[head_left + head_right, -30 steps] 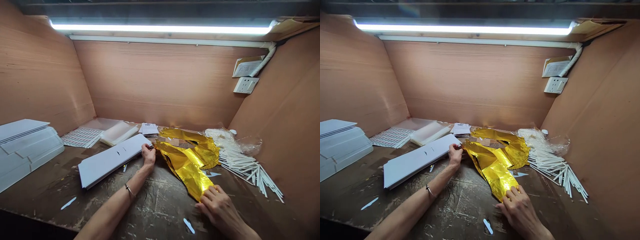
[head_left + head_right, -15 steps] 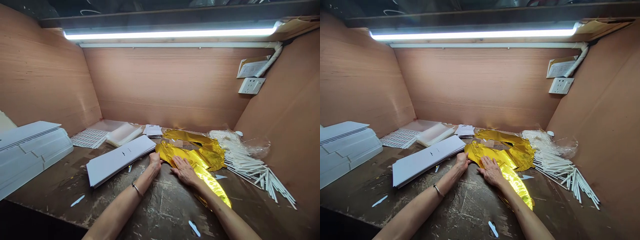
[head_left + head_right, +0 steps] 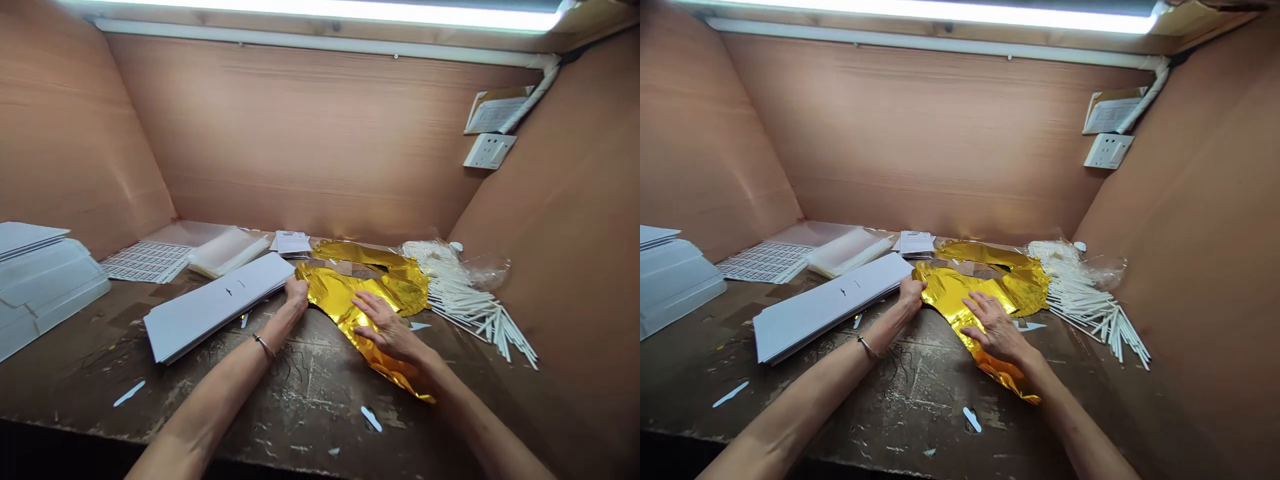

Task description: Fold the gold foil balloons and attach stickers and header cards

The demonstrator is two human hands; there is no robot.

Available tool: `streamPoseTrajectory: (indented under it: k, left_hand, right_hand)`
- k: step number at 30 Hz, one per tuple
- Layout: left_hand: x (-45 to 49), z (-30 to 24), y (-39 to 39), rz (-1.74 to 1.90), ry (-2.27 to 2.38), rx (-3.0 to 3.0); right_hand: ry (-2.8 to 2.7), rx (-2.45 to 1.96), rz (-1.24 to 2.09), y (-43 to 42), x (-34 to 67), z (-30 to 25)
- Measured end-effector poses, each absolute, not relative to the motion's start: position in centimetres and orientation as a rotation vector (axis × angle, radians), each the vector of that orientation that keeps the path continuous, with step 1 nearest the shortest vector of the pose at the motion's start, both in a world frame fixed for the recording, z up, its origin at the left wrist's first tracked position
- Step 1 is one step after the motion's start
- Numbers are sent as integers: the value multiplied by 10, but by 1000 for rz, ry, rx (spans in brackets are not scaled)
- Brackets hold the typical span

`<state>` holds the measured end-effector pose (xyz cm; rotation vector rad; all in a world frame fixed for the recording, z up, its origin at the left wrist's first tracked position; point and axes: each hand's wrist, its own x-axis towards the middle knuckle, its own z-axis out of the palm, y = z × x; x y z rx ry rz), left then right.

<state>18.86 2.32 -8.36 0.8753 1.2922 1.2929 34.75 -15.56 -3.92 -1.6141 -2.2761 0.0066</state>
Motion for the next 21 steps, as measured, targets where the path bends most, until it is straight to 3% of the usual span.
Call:
streamPoseTrajectory:
  k: [8,14,21]
  left_hand:
    - [183,-73,38,1273,1292,883]
    - [186,-68,40,1254,1307,901]
    - [186,-69,47,1228,1346,943]
  right_hand:
    - [-2244,-1732,-93,-277,408,-48]
    - [-2358,-1669,-272,-273,403,-55]
    - [-2529,-1489,13,-262,399,-54]
